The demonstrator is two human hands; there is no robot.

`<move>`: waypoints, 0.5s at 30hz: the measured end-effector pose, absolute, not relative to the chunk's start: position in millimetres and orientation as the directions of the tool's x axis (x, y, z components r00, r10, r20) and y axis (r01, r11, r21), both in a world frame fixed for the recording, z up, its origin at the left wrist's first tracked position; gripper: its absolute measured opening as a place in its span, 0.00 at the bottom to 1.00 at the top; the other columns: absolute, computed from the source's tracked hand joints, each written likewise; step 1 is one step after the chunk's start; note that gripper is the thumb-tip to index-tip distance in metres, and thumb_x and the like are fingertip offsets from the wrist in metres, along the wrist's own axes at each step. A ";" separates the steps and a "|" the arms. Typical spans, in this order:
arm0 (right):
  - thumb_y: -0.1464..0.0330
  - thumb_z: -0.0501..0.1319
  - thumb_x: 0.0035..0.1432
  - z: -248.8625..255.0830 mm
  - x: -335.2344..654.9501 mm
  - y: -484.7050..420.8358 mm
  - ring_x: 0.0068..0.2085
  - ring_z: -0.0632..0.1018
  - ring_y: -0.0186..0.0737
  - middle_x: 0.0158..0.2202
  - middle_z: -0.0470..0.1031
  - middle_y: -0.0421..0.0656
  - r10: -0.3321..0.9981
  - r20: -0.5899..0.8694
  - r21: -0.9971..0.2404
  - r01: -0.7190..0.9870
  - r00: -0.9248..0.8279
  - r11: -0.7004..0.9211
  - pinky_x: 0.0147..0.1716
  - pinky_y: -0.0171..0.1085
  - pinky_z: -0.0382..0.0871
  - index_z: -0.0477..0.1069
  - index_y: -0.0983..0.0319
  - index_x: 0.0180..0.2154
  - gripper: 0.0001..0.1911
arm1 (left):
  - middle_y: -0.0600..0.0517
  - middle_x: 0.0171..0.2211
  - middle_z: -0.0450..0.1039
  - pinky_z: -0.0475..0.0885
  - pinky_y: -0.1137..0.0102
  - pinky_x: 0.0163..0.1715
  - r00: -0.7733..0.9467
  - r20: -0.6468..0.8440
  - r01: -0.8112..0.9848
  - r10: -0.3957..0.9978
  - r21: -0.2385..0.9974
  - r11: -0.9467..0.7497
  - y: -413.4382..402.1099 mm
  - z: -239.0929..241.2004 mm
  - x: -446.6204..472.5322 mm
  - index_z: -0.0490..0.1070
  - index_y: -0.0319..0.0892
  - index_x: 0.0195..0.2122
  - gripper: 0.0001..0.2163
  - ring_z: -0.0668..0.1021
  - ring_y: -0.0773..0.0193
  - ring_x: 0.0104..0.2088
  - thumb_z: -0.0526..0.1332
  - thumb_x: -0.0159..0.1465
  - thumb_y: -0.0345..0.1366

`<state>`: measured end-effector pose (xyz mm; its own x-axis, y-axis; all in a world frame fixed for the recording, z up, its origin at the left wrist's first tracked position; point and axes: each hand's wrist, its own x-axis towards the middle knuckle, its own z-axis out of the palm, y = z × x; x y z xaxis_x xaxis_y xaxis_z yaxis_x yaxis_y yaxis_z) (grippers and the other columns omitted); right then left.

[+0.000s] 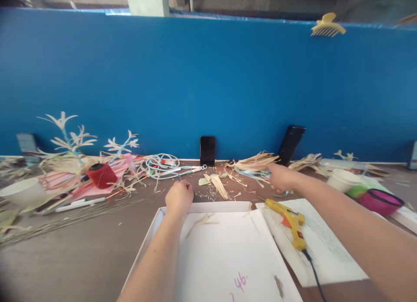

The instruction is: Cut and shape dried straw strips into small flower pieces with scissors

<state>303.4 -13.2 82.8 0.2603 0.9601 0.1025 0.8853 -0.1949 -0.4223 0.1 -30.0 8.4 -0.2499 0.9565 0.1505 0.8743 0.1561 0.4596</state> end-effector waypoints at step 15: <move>0.59 0.55 0.49 12.1 377.1 -152.1 0.38 0.78 0.50 0.39 0.77 0.50 0.947 -0.106 -0.770 0.578 0.302 -0.270 0.33 0.42 0.73 0.72 0.57 0.40 0.17 | 0.48 0.38 0.74 0.67 0.69 0.33 -0.164 0.052 0.864 0.985 0.490 0.118 -32.3 10.5 3.2 0.73 0.47 0.34 0.10 0.76 0.58 0.38 0.51 0.60 0.37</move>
<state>377.1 -152.1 12.1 0.3017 0.9474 -0.1063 0.5776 -0.2704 -0.7702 3.2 -32.3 10.5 -0.1635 0.9852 0.0519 0.8636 0.1175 0.4903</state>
